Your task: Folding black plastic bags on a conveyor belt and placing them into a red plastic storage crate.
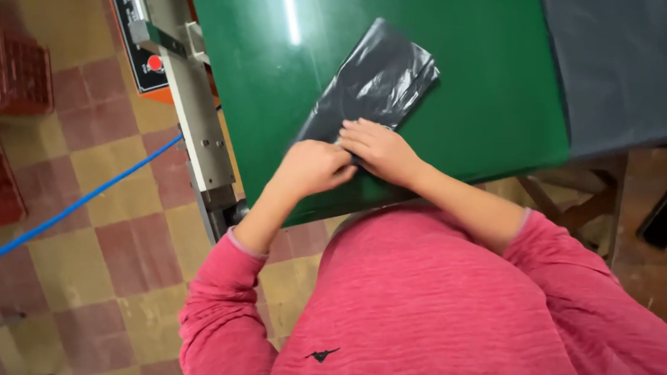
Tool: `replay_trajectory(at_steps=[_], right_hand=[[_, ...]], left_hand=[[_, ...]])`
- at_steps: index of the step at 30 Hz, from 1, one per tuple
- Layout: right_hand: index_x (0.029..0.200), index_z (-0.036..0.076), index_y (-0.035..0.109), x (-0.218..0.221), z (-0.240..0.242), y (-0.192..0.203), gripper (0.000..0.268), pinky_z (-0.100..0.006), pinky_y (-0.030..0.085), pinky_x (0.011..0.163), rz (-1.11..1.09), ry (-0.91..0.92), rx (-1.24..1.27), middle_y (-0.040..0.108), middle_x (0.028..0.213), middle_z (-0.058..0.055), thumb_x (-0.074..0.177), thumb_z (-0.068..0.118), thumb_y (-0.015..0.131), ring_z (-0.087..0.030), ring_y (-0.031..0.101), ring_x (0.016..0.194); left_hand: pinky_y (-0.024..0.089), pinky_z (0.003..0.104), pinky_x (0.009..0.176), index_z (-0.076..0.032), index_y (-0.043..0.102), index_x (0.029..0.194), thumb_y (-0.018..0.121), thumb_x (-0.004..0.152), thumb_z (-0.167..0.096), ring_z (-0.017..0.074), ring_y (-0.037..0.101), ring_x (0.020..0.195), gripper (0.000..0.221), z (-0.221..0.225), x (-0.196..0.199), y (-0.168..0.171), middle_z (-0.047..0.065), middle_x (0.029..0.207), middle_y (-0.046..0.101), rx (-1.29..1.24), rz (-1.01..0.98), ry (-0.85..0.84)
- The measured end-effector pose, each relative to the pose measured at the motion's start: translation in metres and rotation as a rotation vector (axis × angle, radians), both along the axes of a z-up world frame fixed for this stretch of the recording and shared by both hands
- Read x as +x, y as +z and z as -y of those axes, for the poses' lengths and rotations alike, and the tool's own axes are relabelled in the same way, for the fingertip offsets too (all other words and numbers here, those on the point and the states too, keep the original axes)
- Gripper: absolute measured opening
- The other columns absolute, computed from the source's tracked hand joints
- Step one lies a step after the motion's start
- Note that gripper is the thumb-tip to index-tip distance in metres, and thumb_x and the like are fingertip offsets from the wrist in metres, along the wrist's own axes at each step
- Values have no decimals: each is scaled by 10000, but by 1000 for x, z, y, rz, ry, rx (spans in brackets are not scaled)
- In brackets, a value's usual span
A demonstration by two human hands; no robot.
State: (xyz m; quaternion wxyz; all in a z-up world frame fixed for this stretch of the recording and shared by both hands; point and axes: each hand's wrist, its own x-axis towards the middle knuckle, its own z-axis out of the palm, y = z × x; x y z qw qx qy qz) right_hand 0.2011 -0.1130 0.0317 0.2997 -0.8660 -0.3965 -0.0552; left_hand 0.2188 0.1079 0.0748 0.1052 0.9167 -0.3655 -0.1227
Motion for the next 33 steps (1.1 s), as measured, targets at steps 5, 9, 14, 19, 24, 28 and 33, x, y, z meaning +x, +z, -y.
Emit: replay_trajectory(at_steps=[5, 9, 14, 19, 24, 28, 33], right_hand=[[1298, 102, 667, -35, 48, -39, 416, -475, 493, 1179, -319, -95, 396, 757, 1247, -122, 916, -40, 582, -314, 699, 1269], [1273, 20, 714, -21, 63, -72, 220, -470, 547, 897, -849, -513, 584, 700, 1030, -153, 1088, 65, 604, -356, 703, 919], [1100, 68, 617, 27, 87, -67, 181, -380, 613, 786, -1529, -639, 1354, 724, 1032, -89, 1040, 210, 522, -220, 721, 877], [1134, 37, 583, 10, 113, -76, 209, -416, 617, 885, -1613, -505, 1388, 712, 1149, -122, 1049, 226, 564, -247, 723, 1010], [1289, -48, 606, -108, 227, -51, 398, -450, 603, 879, -1635, -322, 1151, 699, 1184, -227, 1015, 241, 590, -317, 731, 1027], [1322, -43, 596, -188, 345, -173, 439, -500, 538, 898, -1543, -740, 1175, 660, 1267, -233, 993, 247, 573, -338, 675, 1096], [1333, 98, 564, -145, 406, -175, 483, -549, 433, 1045, -1016, -1116, 1968, 611, 1388, -90, 979, 410, 459, -303, 575, 1218]], left_hand=[[552, 386, 693, -67, 741, 931, 597, 948, -389, 253, 717, 752, 353, 26, 49, -12, 116, 858, 743, -650, -428, 217], [552, 345, 697, -77, 732, 876, 423, 1034, -481, 212, 764, 757, 532, 21, 103, -124, 94, 829, 757, -709, -905, 478], [551, 431, 688, -72, 721, 892, 649, 933, -543, 301, 721, 705, 478, 56, 83, -68, 144, 730, 706, -596, -341, 585], [534, 508, 689, -92, 695, 893, 744, 868, -514, 383, 686, 804, 426, 88, 57, -59, 127, 811, 721, -257, 85, 784], [488, 597, 773, -61, 606, 1239, 810, 816, -496, 420, 554, 1147, 641, 144, 32, -3, 154, 1191, 637, -82, 265, 867], [378, 633, 1117, -69, 534, 1392, 812, 832, -484, 392, 383, 1447, 751, 242, -5, 0, 137, 1488, 485, -373, 289, 269], [248, 660, 1211, -79, 499, 1492, 758, 802, -578, 314, 220, 1570, 890, 394, -28, -8, 112, 1636, 353, -297, 143, -377]])
